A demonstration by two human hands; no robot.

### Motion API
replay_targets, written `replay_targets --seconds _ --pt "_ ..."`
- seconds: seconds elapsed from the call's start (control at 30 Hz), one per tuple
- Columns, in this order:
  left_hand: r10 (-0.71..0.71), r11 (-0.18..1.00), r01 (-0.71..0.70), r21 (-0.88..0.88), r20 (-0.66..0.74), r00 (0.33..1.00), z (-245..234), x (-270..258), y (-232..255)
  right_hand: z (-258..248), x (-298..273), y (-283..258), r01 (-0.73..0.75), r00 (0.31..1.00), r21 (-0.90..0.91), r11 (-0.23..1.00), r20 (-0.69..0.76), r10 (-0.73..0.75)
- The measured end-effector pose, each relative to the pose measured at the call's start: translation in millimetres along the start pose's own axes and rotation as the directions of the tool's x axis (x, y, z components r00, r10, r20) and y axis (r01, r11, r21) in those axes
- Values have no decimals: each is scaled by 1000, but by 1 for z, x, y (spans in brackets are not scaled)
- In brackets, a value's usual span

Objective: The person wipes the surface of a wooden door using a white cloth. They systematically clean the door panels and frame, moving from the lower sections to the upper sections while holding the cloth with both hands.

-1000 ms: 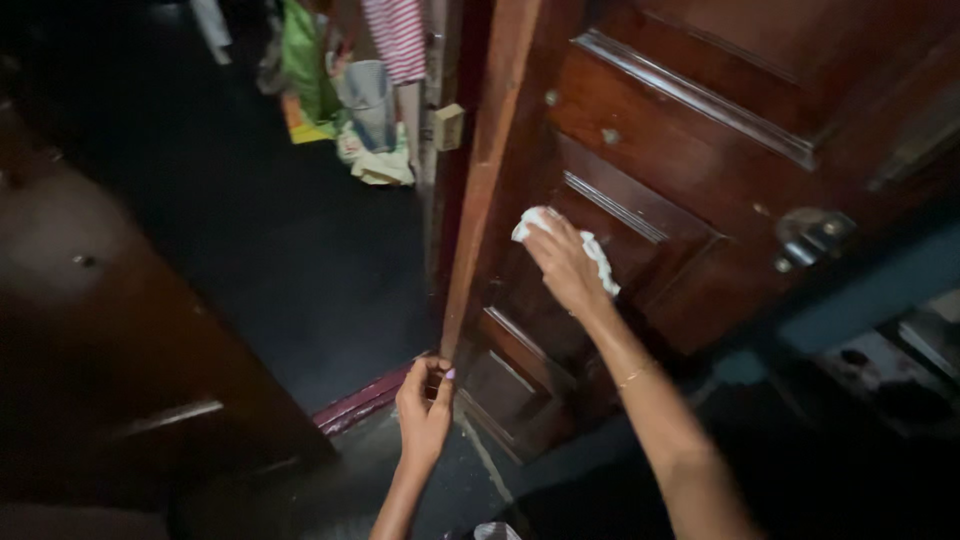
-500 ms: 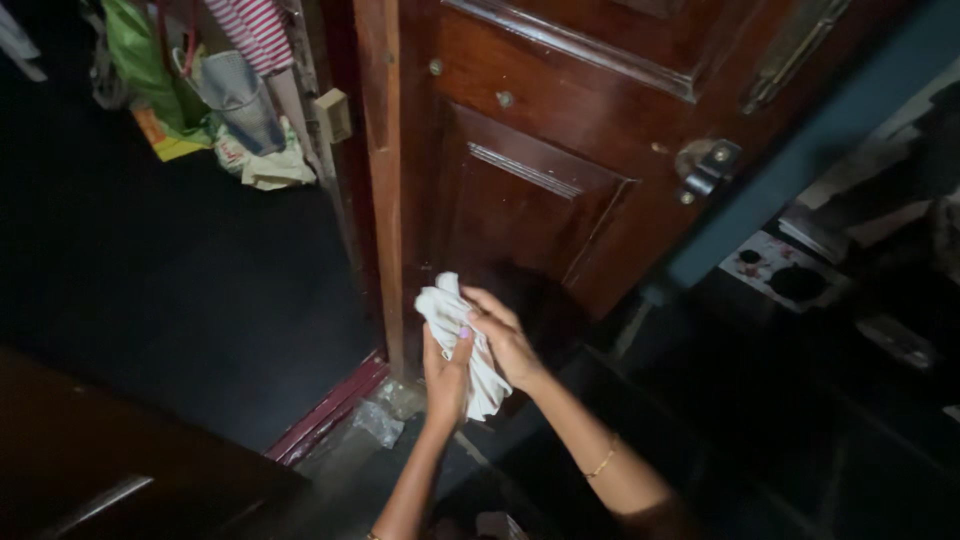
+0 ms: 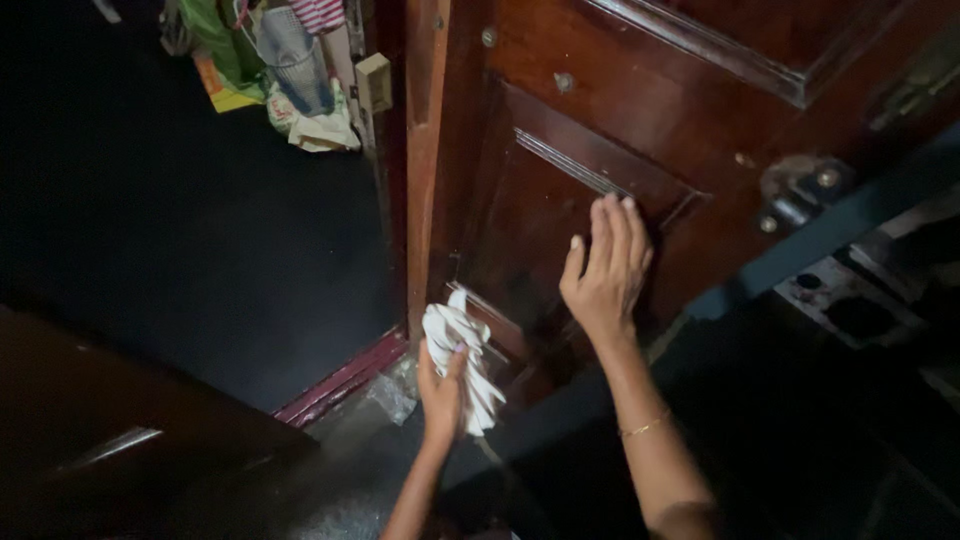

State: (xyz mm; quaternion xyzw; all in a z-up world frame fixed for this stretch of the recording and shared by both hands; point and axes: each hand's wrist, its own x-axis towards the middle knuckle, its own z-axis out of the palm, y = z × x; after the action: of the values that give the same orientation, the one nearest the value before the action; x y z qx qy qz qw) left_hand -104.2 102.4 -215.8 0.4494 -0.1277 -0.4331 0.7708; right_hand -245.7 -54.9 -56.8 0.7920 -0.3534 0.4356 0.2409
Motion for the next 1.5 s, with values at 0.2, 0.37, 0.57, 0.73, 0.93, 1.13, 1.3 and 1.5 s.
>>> replay_targets --seconds 0.2,0.37,0.57,0.73,0.93,1.13,1.3,1.5 --pt "261 945 -263 196 38 965 -1 6 -24 16 13 11 32 999 -109 994 15 -30" --pt "251 942 -243 232 -5 968 -17 26 -49 43 -48 23 150 988 -26 988 37 -149" --pt "251 929 -235 285 -19 968 -45 55 -107 83 -144 41 305 942 -103 947 177 -284" --pt "198 928 -187 321 -2 980 -69 75 -153 123 -198 55 321 946 -216 922 122 -301" --pt "171 944 -161 289 -8 985 -92 104 -195 162 -242 65 207 974 -206 957 -52 -221" --pt "222 930 -217 297 18 975 -106 136 -227 182 -264 58 118 984 -214 970 -109 -144" --pt "281 914 -285 288 59 958 -118 166 -259 208 -288 59 84 975 -123 989 -193 -107" --pt "315 893 -350 282 164 935 -115 196 -297 227 -276 81 365 827 -228 903 -366 -427"
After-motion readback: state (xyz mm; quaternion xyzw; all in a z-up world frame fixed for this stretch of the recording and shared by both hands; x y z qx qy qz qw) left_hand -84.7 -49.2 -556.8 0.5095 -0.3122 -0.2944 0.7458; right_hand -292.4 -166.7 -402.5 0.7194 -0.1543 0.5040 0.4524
